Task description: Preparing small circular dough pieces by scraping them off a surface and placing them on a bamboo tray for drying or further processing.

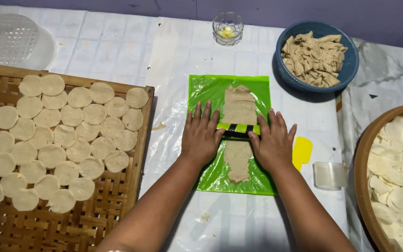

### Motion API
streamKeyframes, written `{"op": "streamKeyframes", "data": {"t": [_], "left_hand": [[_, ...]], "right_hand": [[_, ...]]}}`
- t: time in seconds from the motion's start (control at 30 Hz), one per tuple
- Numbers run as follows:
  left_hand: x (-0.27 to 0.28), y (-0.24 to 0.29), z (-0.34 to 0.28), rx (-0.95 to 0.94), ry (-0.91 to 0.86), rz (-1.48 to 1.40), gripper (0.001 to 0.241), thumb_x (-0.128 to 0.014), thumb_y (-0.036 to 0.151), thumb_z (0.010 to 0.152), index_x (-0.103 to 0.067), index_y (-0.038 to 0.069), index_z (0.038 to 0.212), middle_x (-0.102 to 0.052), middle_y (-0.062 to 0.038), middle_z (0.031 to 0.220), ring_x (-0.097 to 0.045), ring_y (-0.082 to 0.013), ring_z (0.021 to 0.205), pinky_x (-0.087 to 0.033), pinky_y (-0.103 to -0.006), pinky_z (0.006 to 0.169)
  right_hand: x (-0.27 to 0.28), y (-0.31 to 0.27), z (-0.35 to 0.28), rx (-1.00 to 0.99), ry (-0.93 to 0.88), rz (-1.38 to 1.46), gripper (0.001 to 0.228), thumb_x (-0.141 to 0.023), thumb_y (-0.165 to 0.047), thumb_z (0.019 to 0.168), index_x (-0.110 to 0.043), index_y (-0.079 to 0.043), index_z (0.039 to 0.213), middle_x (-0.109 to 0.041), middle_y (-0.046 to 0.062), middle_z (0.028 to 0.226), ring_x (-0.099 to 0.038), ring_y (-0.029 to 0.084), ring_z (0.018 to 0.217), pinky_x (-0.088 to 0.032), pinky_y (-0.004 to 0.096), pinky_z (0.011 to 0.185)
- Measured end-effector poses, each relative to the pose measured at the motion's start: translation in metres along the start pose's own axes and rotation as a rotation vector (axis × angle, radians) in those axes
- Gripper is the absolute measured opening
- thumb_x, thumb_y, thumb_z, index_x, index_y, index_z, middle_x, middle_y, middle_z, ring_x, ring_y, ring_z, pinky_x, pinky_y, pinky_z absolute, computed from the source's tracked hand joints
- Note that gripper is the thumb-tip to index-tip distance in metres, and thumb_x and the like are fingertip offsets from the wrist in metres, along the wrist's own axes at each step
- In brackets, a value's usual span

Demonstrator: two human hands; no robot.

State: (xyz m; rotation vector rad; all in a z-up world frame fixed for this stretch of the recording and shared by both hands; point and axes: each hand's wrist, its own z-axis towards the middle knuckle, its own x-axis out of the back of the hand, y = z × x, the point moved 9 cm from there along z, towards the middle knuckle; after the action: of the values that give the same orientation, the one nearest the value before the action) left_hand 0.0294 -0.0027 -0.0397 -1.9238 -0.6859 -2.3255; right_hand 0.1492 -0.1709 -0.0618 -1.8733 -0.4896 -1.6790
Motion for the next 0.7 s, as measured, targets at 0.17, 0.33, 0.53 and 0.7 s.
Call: {"op": "streamKeyframes", "data": {"t": [0.17,0.33,0.53,0.7], "left_hand": [[-0.002,0.002,-0.033,-0.06,-0.01,-0.036,0.063,-0.052,0.038,0.099,-0.037,0.017,0.157,-0.038,-0.015,0.159,-0.028,-0.0389,0.151,-0.014,-0.0589,0.124],[0.008,-0.004,-0.046,-0.167,0.121,-0.036,0.045,-0.056,0.025,0.098,-0.05,0.026,0.142,-0.059,-0.004,0.126,-0.05,-0.0281,0.132,-0.026,-0.0542,0.119],[0.02,-0.002,0.011,-0.186,0.065,-0.008,0.051,-0.068,0.031,0.091,-0.052,0.025,0.139,-0.059,-0.007,0.127,-0.052,-0.0311,0.131,-0.027,-0.0562,0.12],[0.056,0.006,0.074,0.011,-0.035,-0.084,0.061,-0.048,0.063,0.099,-0.065,0.018,0.137,-0.04,-0.021,0.16,-0.024,-0.0376,0.156,-0.004,-0.0672,0.123]], "right_hand": [[0.011,-0.006,-0.046,0.016,-0.008,-0.013,0.063,-0.044,-0.051,0.103,-0.033,-0.029,0.161,-0.042,0.011,0.156,-0.031,0.032,0.151,-0.003,0.077,0.118],[0.005,0.008,-0.068,0.086,0.043,-0.071,0.059,-0.065,-0.045,0.091,-0.049,-0.036,0.148,-0.058,-0.001,0.131,-0.053,0.025,0.132,-0.009,0.076,0.119],[0.034,0.012,-0.02,0.133,0.077,0.026,0.067,-0.07,-0.044,0.088,-0.047,-0.037,0.15,-0.053,0.002,0.131,-0.053,0.03,0.128,-0.014,0.078,0.116],[0.064,0.006,0.043,0.119,0.226,0.117,0.056,-0.032,-0.052,0.113,-0.053,-0.016,0.151,-0.045,0.021,0.155,-0.041,0.042,0.147,-0.009,0.081,0.114]]}}
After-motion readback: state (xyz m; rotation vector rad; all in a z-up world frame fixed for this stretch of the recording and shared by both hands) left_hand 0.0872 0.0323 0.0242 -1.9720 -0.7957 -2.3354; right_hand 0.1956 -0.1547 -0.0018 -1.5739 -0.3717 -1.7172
